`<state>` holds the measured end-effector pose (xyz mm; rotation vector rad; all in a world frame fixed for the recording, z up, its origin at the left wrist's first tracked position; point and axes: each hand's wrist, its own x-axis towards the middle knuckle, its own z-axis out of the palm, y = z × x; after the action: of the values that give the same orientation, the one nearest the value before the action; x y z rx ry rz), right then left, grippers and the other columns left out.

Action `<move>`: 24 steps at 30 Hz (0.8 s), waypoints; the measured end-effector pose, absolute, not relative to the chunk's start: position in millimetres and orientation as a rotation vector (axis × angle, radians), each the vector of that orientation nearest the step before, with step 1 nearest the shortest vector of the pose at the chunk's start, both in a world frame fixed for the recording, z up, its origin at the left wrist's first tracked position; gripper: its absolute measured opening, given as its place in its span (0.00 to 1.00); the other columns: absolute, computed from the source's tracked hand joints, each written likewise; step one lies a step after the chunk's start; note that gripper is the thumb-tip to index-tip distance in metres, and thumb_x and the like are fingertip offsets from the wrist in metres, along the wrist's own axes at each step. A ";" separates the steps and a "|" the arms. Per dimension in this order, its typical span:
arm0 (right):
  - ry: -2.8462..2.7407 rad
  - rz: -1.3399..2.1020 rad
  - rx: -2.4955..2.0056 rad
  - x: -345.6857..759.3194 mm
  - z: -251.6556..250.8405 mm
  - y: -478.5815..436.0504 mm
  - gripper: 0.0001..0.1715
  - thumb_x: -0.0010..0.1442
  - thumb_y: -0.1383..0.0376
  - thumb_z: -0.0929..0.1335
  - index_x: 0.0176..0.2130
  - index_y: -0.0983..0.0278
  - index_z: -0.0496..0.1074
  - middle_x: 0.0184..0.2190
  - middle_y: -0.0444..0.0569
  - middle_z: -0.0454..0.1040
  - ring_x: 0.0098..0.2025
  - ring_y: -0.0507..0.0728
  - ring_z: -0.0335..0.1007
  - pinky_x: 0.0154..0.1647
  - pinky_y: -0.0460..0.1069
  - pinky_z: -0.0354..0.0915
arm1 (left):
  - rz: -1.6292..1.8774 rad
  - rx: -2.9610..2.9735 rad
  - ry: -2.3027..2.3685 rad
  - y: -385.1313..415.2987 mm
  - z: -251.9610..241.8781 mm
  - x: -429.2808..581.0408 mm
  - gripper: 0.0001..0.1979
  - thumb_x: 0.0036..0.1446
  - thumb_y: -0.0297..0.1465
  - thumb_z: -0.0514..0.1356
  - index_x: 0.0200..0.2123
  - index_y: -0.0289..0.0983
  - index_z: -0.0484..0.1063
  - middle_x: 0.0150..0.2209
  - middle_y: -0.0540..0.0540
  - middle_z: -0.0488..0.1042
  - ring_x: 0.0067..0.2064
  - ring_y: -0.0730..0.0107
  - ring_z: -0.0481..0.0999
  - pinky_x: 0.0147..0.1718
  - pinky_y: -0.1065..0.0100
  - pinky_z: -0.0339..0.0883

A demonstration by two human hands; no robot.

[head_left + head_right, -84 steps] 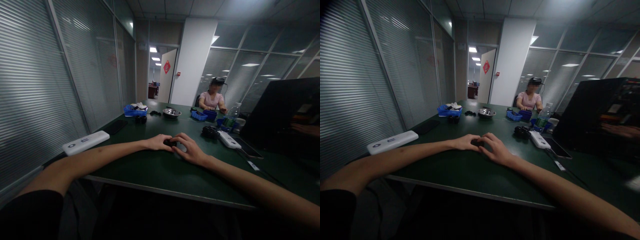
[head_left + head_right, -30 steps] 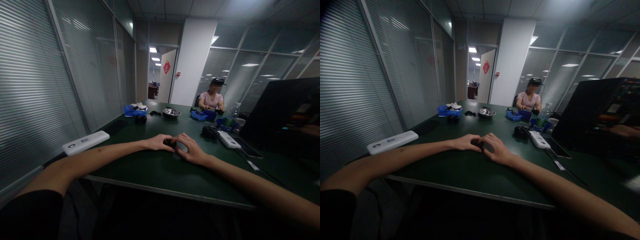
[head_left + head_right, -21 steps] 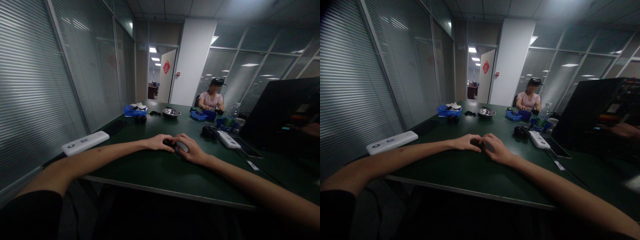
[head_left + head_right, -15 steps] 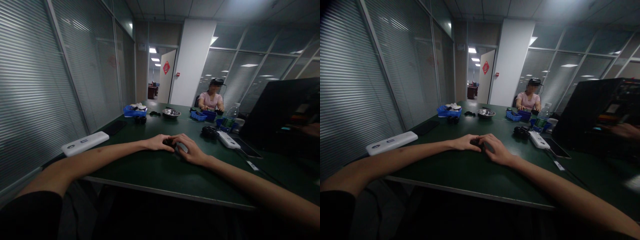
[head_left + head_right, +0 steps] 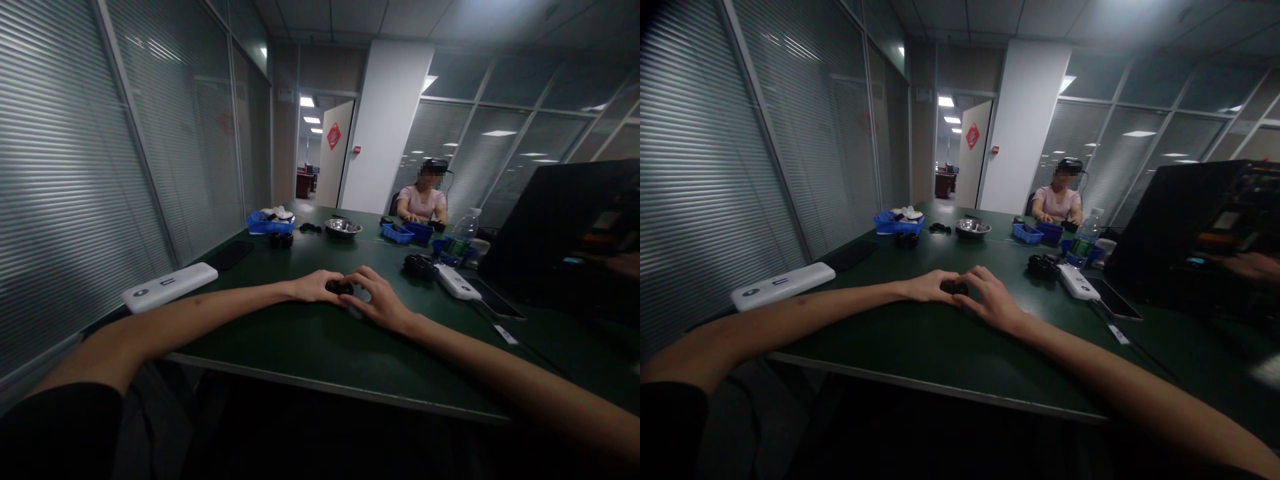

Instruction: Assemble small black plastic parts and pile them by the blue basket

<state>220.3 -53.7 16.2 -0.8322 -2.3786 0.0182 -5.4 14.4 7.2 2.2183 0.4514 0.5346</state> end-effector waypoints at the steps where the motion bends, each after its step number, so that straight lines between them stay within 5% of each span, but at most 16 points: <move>1: -2.382 0.021 -0.829 220.1 16.6 -53.7 0.14 0.68 0.60 0.69 0.52 0.59 0.71 0.46 0.52 0.71 0.47 0.61 0.69 0.48 0.57 0.69 | 0.539 2.215 0.448 15.3 6.5 -5.1 0.25 0.53 0.43 0.70 0.48 0.34 0.74 0.45 0.44 0.76 0.48 0.60 0.75 0.49 0.62 0.65; 24: -2.400 0.167 -0.661 225.9 16.5 -53.2 0.19 0.59 0.76 0.65 0.48 0.60 0.70 0.44 0.52 0.74 0.51 0.63 0.67 0.51 0.59 0.68 | 0.559 2.277 0.414 16.0 7.2 -5.5 0.19 0.53 0.41 0.71 0.43 0.35 0.75 0.42 0.47 0.74 0.45 0.65 0.72 0.47 0.64 0.63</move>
<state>225.9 -53.2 16.5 -0.6605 -2.4004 0.1674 -5.5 16.0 7.2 2.2775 0.4136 0.5593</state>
